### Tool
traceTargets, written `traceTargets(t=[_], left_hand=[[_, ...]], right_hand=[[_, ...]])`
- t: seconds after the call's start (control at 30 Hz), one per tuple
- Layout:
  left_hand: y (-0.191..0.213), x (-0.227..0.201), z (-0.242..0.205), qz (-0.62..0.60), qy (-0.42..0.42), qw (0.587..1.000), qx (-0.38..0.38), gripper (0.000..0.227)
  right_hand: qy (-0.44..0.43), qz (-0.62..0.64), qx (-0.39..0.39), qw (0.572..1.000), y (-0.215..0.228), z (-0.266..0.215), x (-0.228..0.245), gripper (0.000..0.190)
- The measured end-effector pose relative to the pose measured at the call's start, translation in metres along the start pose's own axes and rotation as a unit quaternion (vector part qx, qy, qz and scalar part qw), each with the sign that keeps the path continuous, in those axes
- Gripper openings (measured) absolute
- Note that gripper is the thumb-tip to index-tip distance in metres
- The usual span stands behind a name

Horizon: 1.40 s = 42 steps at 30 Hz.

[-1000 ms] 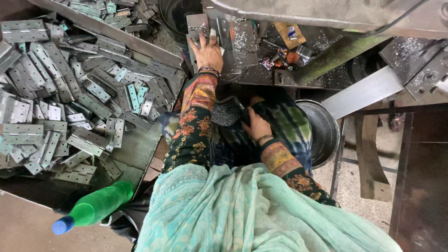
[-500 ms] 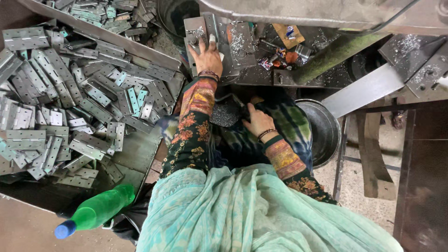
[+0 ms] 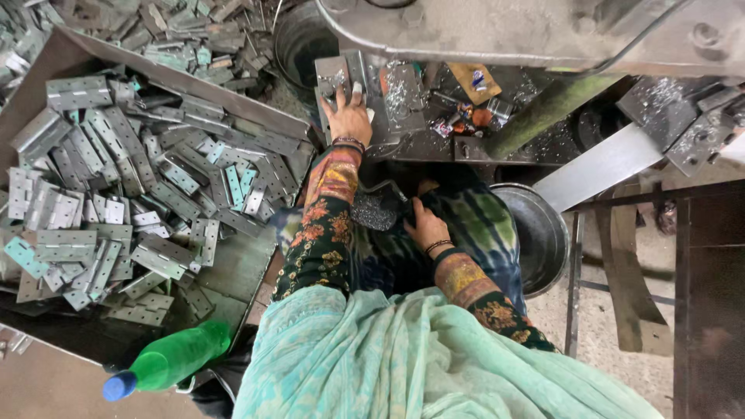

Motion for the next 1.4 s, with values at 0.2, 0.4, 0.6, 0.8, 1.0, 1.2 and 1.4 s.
traceTargets(t=[0.2, 0.4, 0.6, 0.8, 1.0, 1.2, 1.4], left_hand=[[-0.005, -0.006, -0.02, 0.026, -0.017, 0.999, -0.003, 0.045], [-0.02, -0.012, -0.062, 0.026, -0.052, 0.998, -0.004, 0.036], [-0.026, -0.016, -0.101, 0.045, -0.079, 0.996, -0.02, 0.033], [-0.02, -0.02, -0.102, 0.069, -0.069, 0.983, -0.158, 0.039], [-0.021, -0.028, -0.094, 0.098, -0.093, 0.977, -0.163, 0.032], [0.02, -0.027, -0.124, 0.048, -0.13, 0.967, -0.214, 0.033], [0.041, 0.0, -0.134, -0.174, -0.127, 0.942, -0.257, 0.024]], right_hand=[[-0.016, -0.051, 0.107, 0.993, 0.051, -0.002, 0.025, 0.07], [-0.017, -0.044, 0.116, 0.992, 0.069, -0.004, 0.039, 0.065], [-0.019, -0.045, 0.115, 0.992, 0.066, -0.002, 0.037, 0.065], [-0.018, -0.042, 0.113, 0.993, 0.064, -0.003, 0.037, 0.066], [-0.039, -0.044, 0.14, 0.988, 0.069, -0.007, 0.039, 0.071], [-0.036, -0.029, 0.121, 0.992, 0.066, -0.002, 0.035, 0.077], [0.095, 0.029, -0.052, 0.994, 0.08, 0.022, 0.027, 0.061]])
Point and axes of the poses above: each hand's wrist, its own z-axis towards the middle knuckle, its own y-axis out of the back of the hand, x = y × z, the point moved 7 cm from there along z, towards the middle knuckle, and after that the axes turned 14 degrees about x, right-handed, at the moved point
